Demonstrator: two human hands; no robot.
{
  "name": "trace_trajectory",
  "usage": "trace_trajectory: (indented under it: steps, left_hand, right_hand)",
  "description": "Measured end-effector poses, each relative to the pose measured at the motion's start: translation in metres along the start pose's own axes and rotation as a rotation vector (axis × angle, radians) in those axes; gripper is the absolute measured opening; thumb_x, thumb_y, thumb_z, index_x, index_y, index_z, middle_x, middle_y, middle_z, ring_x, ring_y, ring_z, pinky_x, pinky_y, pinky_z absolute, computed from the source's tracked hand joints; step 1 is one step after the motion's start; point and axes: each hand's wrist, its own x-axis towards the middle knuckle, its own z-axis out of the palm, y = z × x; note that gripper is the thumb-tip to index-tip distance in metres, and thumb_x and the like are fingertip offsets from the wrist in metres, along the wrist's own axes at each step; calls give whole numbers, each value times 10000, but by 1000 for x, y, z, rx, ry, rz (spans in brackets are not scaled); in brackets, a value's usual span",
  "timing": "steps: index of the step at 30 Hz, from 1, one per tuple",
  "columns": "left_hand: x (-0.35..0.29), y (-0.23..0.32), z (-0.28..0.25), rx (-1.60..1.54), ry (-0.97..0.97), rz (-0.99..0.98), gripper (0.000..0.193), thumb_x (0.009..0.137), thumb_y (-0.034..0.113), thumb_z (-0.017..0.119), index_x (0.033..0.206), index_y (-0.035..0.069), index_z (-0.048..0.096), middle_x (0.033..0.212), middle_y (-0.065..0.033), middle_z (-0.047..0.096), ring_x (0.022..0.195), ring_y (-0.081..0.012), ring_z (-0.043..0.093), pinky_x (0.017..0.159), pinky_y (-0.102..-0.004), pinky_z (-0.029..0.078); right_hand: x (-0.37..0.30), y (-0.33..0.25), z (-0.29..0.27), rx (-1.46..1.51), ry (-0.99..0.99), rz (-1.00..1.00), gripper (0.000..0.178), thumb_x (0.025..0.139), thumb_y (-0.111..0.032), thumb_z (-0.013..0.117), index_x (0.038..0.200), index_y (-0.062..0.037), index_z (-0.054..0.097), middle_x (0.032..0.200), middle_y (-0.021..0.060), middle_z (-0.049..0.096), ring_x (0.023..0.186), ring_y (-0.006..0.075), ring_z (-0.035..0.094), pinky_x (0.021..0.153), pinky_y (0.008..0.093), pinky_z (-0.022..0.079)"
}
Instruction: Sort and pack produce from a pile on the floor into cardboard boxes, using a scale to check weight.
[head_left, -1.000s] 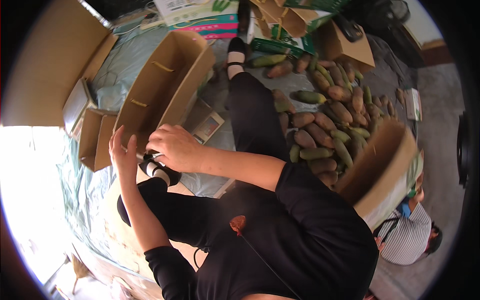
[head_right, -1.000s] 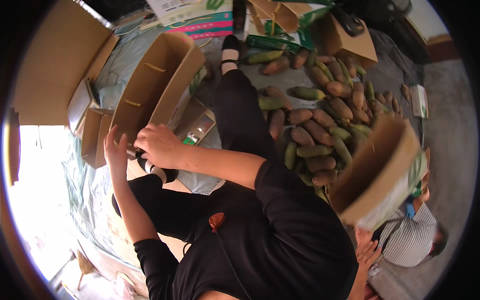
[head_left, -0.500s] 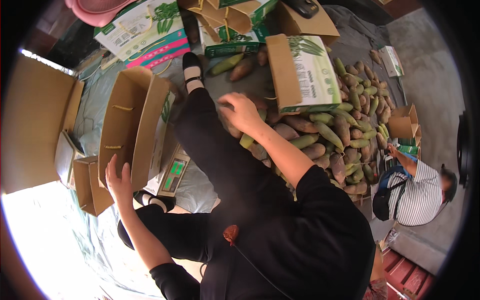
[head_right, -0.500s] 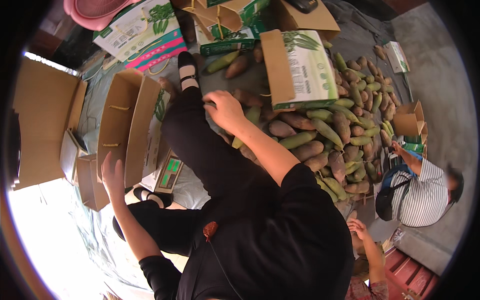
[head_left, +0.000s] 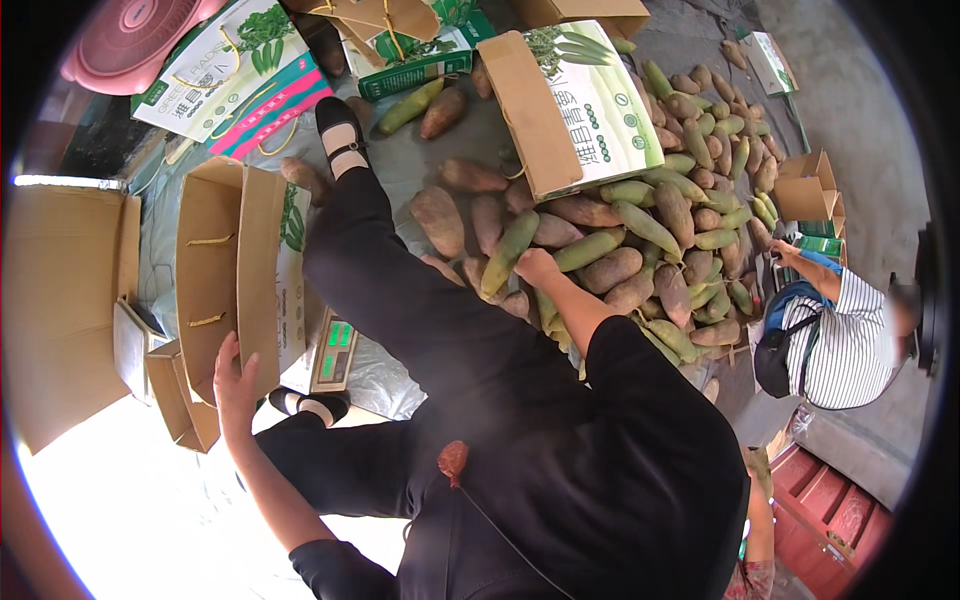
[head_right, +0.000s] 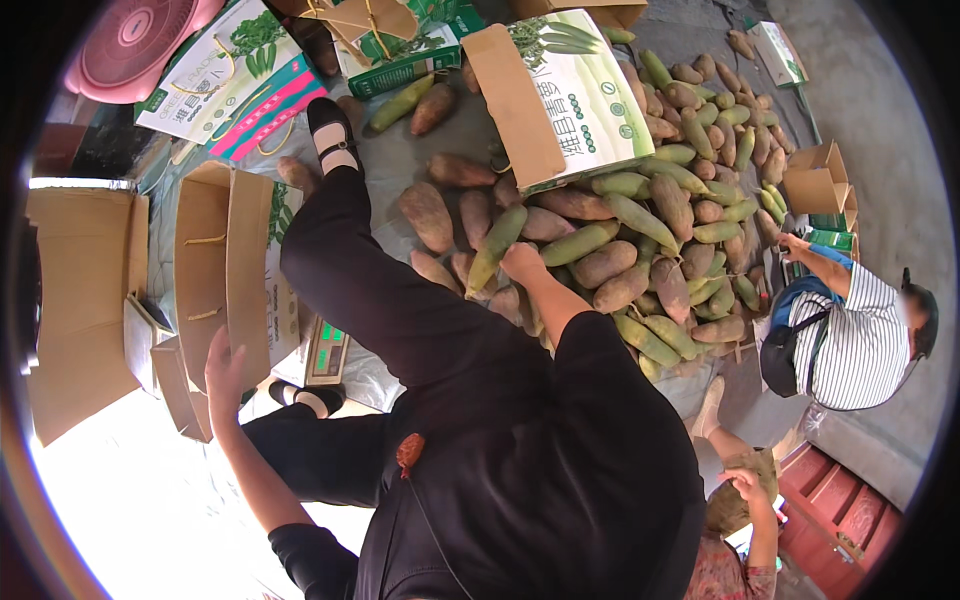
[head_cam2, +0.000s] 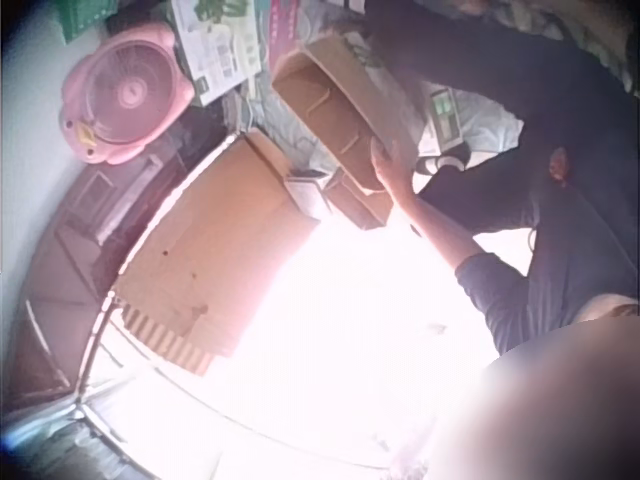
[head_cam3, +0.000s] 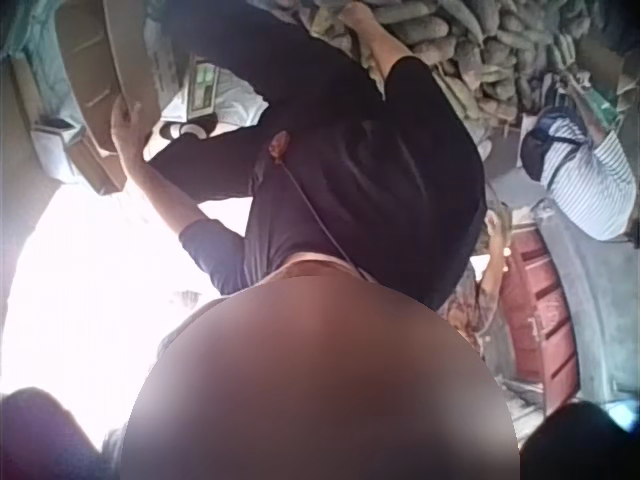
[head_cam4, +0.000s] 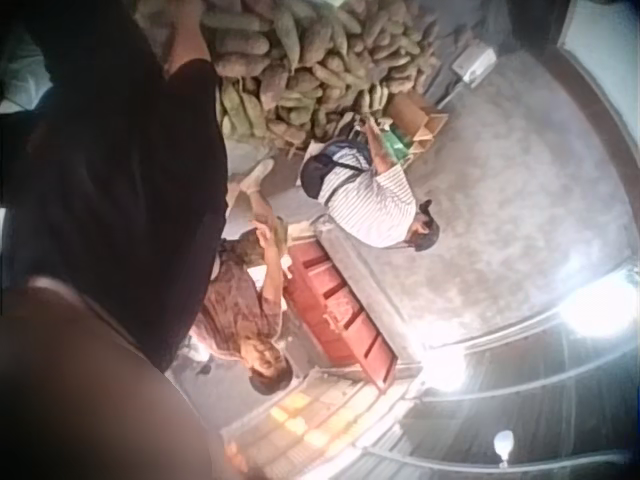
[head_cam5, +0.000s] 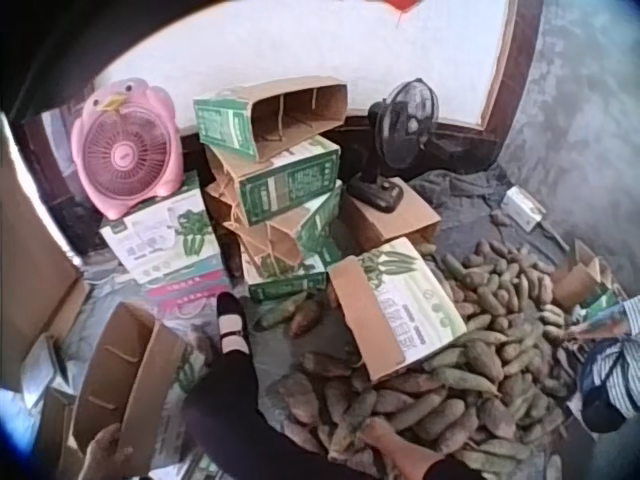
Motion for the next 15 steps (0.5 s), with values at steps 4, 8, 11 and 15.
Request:
trace_trajectory:
  steps: [4,8,11,15]
  left_hand:
    - [5,6,-4,27,-151,-9,493,811,101,611,1278,1,489,1222,-192,565,1166,-276,531,970,-345,401]
    - [28,13,9,-90,-89,70,480,794,103,621,1254,12,516,1139,-186,614,1090,-268,581,922,-346,433]
    - [41,35,30,73,0,-49,378,766,102,631,1135,28,596,985,-176,666,941,-310,642,825,-376,473]
    - [48,20,39,237,100,0,268,768,100,612,1018,6,639,931,-212,661,877,-357,639,802,-397,480]
  right_hand:
    - [-5,-1,0,-456,-105,-280,208,758,-237,668,905,-91,643,871,108,654,812,266,655,708,398,531]
    - [-26,-43,-27,734,-182,625,370,770,-353,723,978,-78,590,908,87,613,910,271,628,750,477,498]
    - [-29,-53,-24,943,-90,696,527,745,-379,748,1091,-52,523,1025,114,595,945,283,609,720,494,499]
    - [-18,-78,-28,1036,-39,735,738,683,-337,800,1228,-22,415,1160,153,554,977,297,598,714,496,514]
